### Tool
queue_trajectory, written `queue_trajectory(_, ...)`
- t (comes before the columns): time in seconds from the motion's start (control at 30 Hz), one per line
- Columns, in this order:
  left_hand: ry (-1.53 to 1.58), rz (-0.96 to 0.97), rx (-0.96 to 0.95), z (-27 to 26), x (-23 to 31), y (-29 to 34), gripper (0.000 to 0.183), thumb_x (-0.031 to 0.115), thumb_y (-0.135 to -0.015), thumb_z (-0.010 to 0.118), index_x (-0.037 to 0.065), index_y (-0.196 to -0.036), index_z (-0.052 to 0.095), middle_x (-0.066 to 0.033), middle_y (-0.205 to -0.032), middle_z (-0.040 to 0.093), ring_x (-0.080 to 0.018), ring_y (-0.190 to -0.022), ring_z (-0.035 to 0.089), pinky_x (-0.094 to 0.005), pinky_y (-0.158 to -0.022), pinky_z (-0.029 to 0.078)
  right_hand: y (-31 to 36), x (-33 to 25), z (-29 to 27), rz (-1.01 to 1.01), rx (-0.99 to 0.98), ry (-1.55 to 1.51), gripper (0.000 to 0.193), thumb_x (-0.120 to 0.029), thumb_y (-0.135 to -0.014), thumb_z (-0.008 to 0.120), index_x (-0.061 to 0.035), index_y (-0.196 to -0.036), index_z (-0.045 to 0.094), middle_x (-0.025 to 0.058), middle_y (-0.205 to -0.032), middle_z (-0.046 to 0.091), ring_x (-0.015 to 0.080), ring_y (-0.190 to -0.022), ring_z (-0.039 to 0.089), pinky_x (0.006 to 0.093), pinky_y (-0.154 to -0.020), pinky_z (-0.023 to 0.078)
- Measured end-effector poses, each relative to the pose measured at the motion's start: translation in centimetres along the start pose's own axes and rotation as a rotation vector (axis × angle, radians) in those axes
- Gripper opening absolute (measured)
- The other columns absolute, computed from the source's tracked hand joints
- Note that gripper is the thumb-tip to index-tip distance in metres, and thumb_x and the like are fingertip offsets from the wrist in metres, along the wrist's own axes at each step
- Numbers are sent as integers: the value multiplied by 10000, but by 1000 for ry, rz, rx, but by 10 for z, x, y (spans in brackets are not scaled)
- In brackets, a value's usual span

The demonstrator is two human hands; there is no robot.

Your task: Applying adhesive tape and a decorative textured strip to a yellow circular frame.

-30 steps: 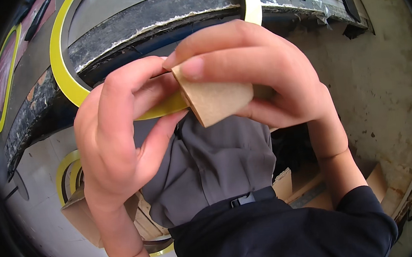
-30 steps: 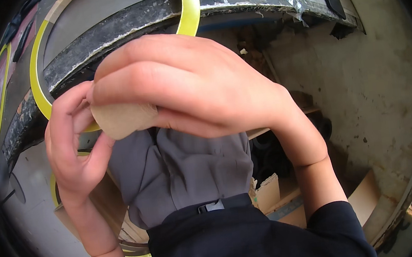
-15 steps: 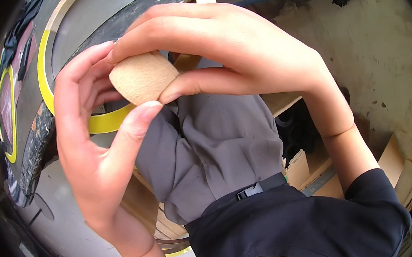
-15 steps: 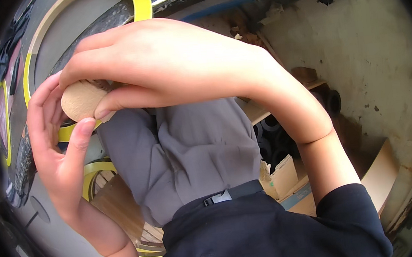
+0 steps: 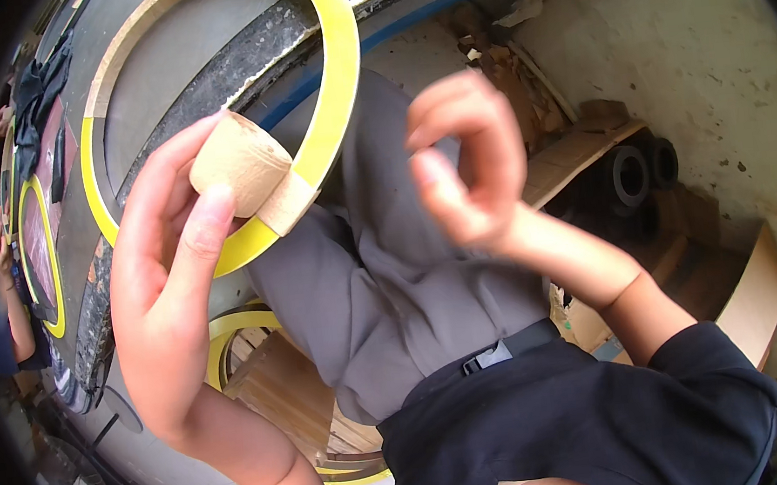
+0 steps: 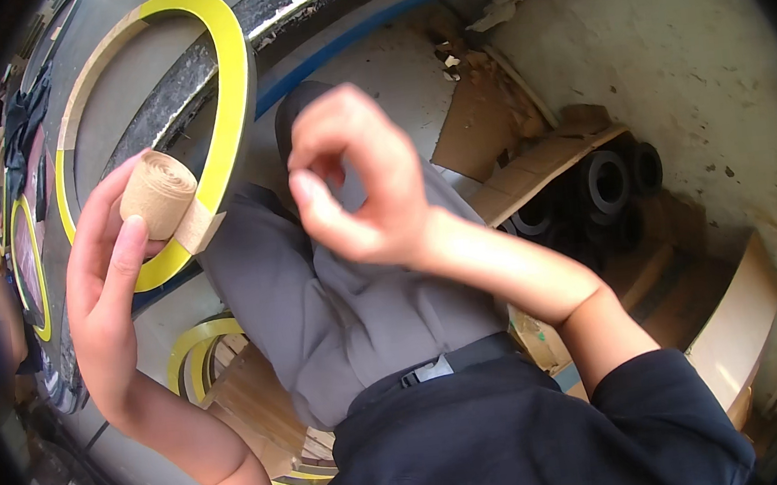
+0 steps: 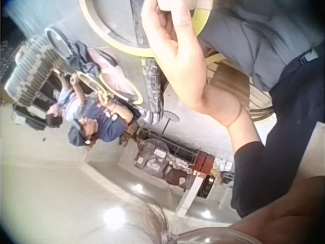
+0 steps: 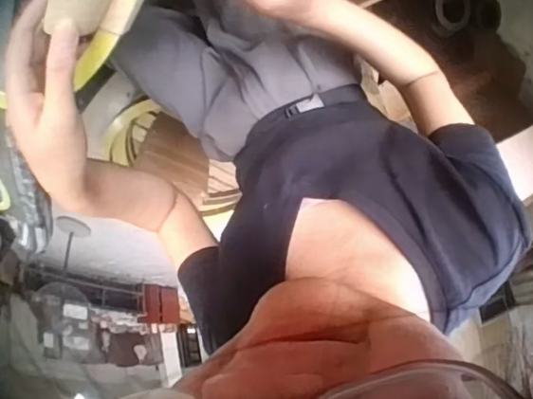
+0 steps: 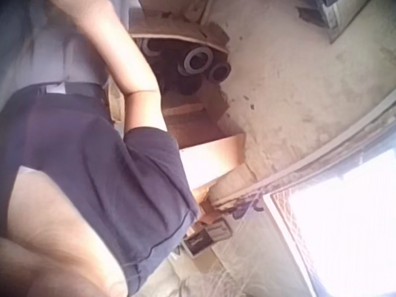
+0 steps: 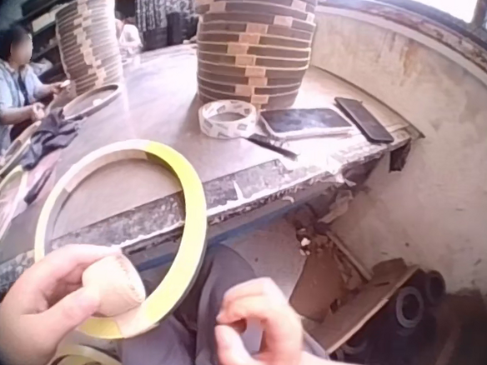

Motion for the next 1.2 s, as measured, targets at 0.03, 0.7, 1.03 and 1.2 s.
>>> queue_trajectory(0.03,1,-49,-25,1,-3,-3,448,246,-1025,527,-12,-1391,521,-107,-1327,595,-165,-1184,582,-284,-962,457,20,14,12,167,-9,-9,225,21,-776,647,-32,-983,579,93,-952,562,115,-661,538,242,-552,447)
queue_trajectory(0.7,-14,-313,-186,3,-17,-26,357,276,-1042,497,24,-1283,573,-27,-1063,633,-80,-940,598,-218,-764,466,35,37,105,606,203,-724,626,23,-806,700,-114,-1397,545,42,-1383,441,121,-1206,521,199,-748,479)
queue_trajectory(1.03,23,-372,-106,-4,-22,-24,373,267,-1038,515,0,-1286,593,-49,-1046,657,-94,-863,623,-202,-706,464,7,54,96,528,-243,-891,775,-3,-816,734,-148,-1516,434,83,-1434,376,179,-1291,481,307,-948,510)
queue_trajectory(1.2,-8,-372,-63,-2,-25,-21,373,284,-1034,530,-10,-1243,622,-44,-1018,659,-83,-856,621,-192,-694,448,0,51,98,355,-288,-741,754,-14,-802,775,-153,-1479,474,75,-1335,475,199,-1284,488,319,-1011,472)
Point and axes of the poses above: each hand's wrist, its own y-axis away from the middle knuckle, its own z-axis out of the palm, x = y × z, the point moved 8 cm from there along -y, towards the middle knuckle
